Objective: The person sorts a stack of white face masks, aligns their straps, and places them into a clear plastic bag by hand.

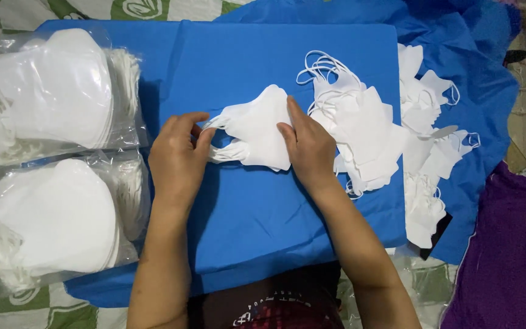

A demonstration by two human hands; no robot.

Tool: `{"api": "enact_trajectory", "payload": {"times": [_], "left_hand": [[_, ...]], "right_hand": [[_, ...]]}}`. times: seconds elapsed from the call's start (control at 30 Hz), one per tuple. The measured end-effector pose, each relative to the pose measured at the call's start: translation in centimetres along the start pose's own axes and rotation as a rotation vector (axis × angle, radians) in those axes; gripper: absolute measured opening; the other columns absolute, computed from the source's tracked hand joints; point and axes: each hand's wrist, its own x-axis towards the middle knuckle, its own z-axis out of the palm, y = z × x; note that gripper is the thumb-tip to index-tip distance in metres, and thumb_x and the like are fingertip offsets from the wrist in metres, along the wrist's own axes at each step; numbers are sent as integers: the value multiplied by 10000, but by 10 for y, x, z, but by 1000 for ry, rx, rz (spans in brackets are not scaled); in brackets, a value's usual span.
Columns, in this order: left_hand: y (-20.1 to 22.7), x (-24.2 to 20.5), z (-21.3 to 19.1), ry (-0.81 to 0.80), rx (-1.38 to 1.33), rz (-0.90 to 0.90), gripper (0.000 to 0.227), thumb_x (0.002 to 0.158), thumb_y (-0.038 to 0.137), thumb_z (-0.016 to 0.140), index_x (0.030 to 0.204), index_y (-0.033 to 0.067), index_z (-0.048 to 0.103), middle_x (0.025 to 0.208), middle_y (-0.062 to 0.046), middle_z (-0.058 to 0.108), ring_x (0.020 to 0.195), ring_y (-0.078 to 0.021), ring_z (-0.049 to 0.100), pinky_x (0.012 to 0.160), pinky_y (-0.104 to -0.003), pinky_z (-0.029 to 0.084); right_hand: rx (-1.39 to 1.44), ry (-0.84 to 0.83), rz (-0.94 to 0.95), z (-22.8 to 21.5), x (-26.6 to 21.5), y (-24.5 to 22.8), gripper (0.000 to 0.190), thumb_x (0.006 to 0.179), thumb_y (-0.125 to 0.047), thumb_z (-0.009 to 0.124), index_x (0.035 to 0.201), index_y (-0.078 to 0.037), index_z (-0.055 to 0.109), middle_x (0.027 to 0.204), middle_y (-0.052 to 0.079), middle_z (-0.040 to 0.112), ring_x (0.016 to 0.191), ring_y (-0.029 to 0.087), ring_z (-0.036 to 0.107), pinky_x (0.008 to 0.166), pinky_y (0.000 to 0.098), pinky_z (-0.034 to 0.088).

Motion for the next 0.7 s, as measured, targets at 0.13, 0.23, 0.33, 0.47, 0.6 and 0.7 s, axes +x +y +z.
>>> {"api": "enact_trajectory", "payload": {"times": [0.13, 0.23, 0.33, 0.47, 0.6, 0.7], "left_hand": [[-12, 0, 5, -13, 118, 7, 241, 848, 47, 865, 1077, 21, 797, 771, -115, 666, 642, -290, 708, 509, -424, 576], [-16, -1, 10, -42, 178, -13, 199, 858, 84, 862, 1050, 66, 816, 796, -88, 660, 696, -283, 706, 549, -421, 586], [-19, 0, 12, -40, 147, -16, 166, 878, 82, 848, 1042, 83, 825, 823, -77, 629, 747, -281, 693, 589, -431, 592], [-21, 3, 16, 22, 82, 163, 369, 800, 25, 891, 1149, 30, 773, 1014, -145, 581, 917, -359, 629, 730, -438, 542], [-11, 2, 16, -5, 13, 282, 533, 784, -48, 851, 1287, 60, 713, 1243, -171, 528, 1192, -428, 497, 912, -520, 411], [-1, 2, 21, -56, -33, 342, 539, 790, -74, 758, 1298, 97, 702, 1298, -155, 519, 1283, -416, 433, 999, -508, 362]], "right_hand": [[-235, 31, -90, 6, -4, 7, 339, 1056, -361, 633, 1324, -166, 701, 713, 27, 669, 595, 133, 642, 517, 236, 518], [-300, 38, -94, 5, -4, 6, 323, 1065, -378, 617, 1310, -193, 717, 630, 7, 622, 520, 108, 596, 459, 203, 478], [-307, 20, -73, -2, -5, 4, 328, 1075, -377, 585, 1314, -194, 717, 604, 15, 619, 493, 112, 590, 431, 207, 468], [-204, 97, -17, -30, -10, 9, 289, 1010, -253, 721, 1268, -126, 746, 712, 63, 672, 633, 188, 662, 537, 286, 529], [-178, 185, 126, -68, -24, 50, 291, 973, -127, 818, 1240, -29, 758, 830, 106, 667, 709, 259, 651, 594, 354, 539], [-155, 51, 302, -77, -34, 85, 560, 907, -132, 889, 1350, 101, 638, 1088, 216, 573, 1035, 364, 571, 836, 430, 496]]}}
